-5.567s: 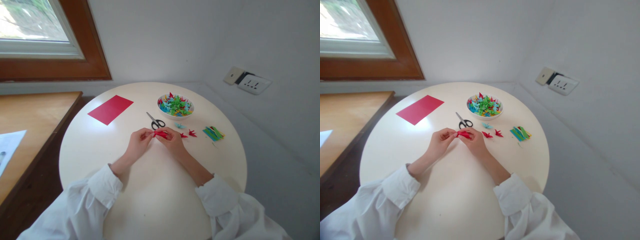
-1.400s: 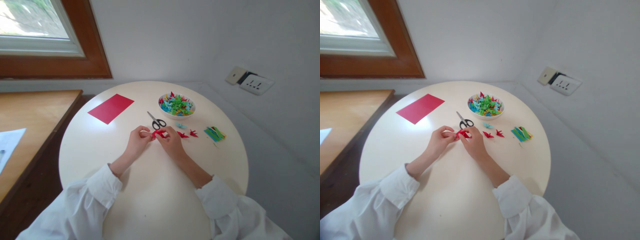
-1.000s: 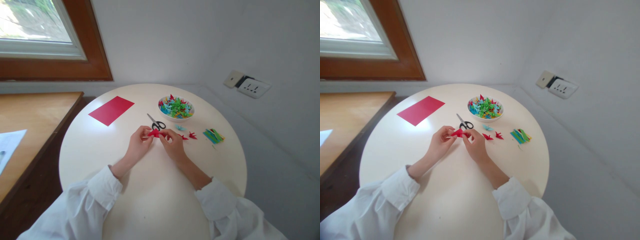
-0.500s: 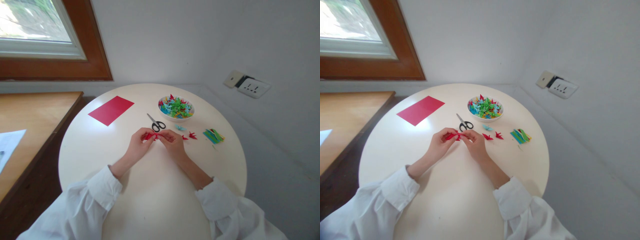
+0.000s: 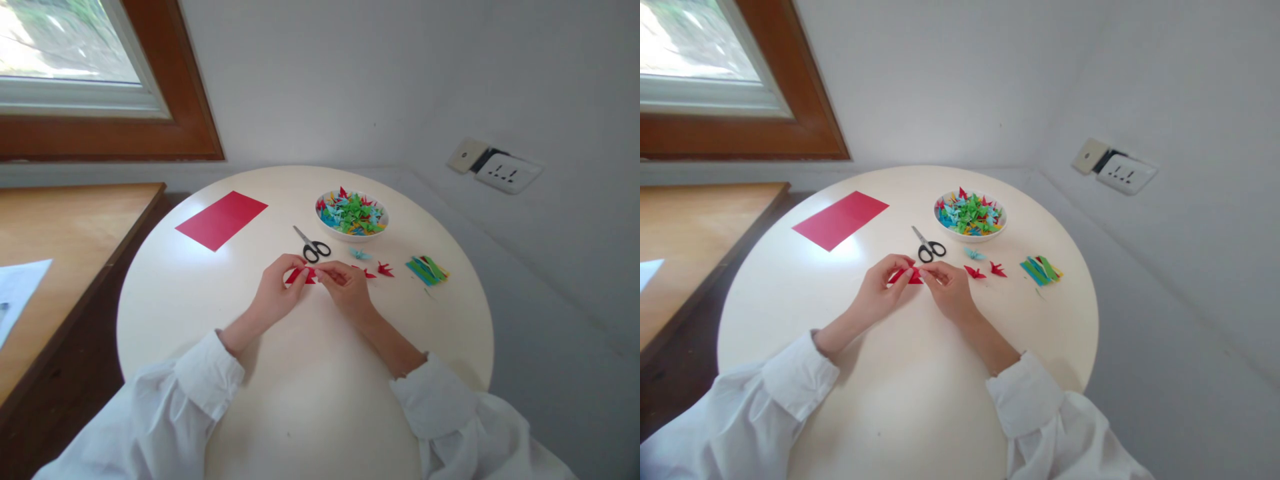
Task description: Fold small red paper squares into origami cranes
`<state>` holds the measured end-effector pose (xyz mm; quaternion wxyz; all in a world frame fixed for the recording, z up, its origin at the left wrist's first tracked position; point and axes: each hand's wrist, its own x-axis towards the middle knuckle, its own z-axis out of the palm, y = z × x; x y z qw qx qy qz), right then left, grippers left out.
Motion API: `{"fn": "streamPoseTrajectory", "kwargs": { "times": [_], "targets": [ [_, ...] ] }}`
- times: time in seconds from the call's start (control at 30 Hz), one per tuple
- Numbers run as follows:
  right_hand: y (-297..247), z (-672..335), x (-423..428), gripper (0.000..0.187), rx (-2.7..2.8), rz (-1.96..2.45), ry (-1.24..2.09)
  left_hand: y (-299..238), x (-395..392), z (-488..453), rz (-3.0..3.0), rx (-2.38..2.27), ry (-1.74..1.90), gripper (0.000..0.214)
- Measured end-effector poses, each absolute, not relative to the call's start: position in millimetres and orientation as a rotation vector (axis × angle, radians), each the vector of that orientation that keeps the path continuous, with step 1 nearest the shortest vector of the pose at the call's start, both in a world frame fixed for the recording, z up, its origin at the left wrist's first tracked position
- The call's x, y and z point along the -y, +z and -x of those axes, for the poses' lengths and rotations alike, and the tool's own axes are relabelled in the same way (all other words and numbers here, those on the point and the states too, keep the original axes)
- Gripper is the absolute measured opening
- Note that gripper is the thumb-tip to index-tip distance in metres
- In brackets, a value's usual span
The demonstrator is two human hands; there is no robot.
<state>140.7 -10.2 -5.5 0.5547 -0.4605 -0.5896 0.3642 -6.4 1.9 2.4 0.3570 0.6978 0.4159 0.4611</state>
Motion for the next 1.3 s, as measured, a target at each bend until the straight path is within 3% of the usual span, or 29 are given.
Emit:
{"fn": "streamPoseTrajectory", "kwargs": {
  "times": [1.3],
  "targets": [
    [0.3,-133.9,8.6,0.012,1.151,1.103,1.097,2.3,-2.0,5.3,-1.581,-1.102,1.165,0.008]
  ]
}}
